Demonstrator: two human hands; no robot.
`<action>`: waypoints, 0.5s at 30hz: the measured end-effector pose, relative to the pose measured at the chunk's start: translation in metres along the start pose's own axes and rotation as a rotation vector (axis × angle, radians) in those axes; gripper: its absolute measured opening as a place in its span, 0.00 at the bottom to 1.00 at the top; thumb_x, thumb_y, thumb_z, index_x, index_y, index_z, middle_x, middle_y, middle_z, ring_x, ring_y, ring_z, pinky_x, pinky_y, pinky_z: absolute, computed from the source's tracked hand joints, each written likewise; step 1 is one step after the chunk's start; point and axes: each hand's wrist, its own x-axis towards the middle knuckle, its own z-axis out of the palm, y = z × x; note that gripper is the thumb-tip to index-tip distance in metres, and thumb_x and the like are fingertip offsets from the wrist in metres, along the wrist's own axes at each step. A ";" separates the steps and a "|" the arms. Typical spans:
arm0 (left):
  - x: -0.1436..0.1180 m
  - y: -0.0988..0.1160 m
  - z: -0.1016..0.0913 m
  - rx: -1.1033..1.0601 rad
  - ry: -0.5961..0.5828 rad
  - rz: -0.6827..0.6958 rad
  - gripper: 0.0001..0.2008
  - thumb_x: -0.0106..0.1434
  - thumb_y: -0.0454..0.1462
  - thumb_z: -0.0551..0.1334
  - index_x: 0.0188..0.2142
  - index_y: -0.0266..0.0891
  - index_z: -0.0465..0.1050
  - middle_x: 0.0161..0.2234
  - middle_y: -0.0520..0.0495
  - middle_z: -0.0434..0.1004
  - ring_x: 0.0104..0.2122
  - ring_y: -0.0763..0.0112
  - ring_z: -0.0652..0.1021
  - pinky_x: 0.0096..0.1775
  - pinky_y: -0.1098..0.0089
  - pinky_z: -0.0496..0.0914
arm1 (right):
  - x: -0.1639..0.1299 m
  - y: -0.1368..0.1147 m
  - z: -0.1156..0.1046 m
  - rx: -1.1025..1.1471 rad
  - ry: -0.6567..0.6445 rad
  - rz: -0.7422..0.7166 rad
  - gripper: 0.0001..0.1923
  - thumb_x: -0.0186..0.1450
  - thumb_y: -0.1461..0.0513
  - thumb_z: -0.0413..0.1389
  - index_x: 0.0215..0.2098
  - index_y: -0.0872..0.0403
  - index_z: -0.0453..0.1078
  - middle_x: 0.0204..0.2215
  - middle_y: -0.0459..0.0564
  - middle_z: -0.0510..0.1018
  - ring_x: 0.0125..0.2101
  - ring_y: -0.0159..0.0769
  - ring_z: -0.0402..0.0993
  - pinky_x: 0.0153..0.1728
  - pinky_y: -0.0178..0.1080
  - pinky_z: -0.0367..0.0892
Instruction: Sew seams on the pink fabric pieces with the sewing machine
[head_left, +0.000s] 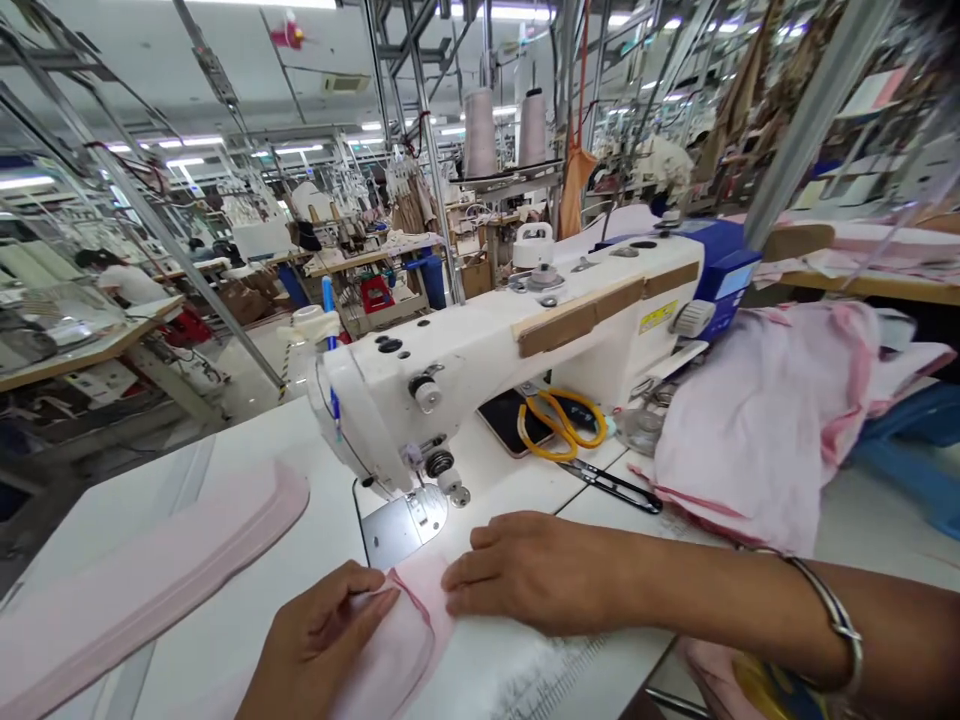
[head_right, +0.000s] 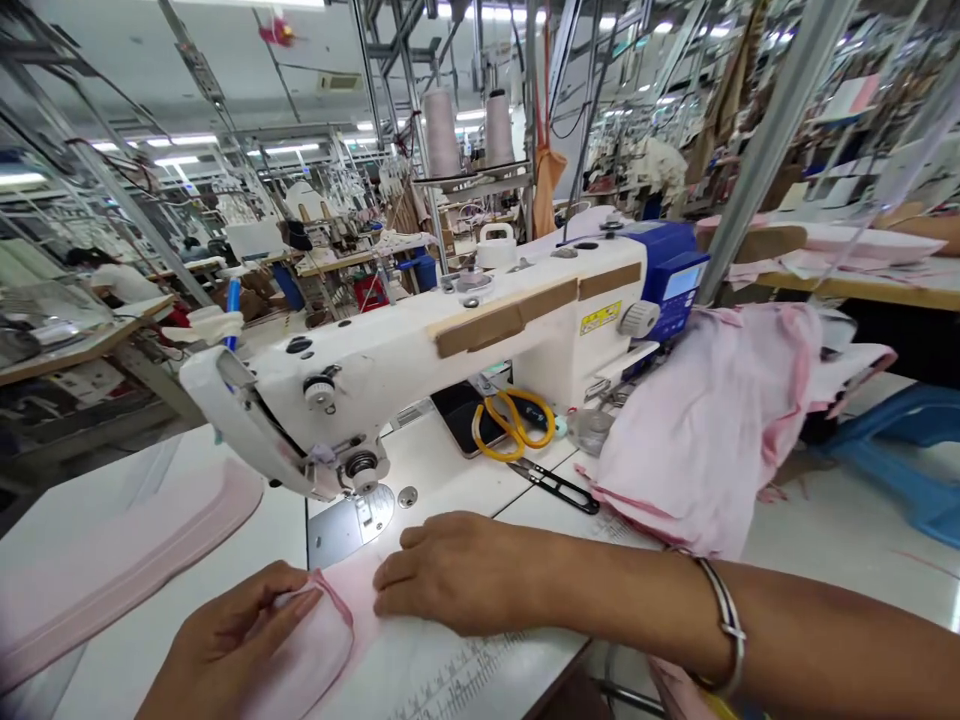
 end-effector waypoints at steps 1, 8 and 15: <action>0.001 0.001 -0.002 -0.004 -0.008 -0.005 0.16 0.56 0.52 0.63 0.25 0.43 0.71 0.24 0.54 0.67 0.27 0.71 0.65 0.30 0.73 0.60 | 0.000 0.003 0.002 -0.035 0.005 -0.014 0.16 0.70 0.69 0.47 0.54 0.55 0.66 0.55 0.47 0.70 0.45 0.36 0.68 0.46 0.37 0.62; 0.023 0.029 -0.002 0.024 -0.346 -0.103 0.19 0.56 0.55 0.61 0.28 0.42 0.74 0.27 0.53 0.72 0.30 0.69 0.70 0.33 0.73 0.63 | -0.004 0.008 0.006 -0.075 0.071 -0.041 0.14 0.71 0.66 0.47 0.53 0.55 0.65 0.54 0.46 0.71 0.40 0.36 0.64 0.41 0.39 0.59; 0.039 0.031 0.017 0.149 -0.334 -0.211 0.17 0.56 0.51 0.60 0.23 0.39 0.66 0.21 0.55 0.62 0.25 0.72 0.64 0.28 0.73 0.57 | -0.005 0.010 0.005 -0.054 0.106 -0.046 0.13 0.72 0.66 0.44 0.52 0.57 0.66 0.47 0.51 0.75 0.39 0.36 0.64 0.43 0.39 0.59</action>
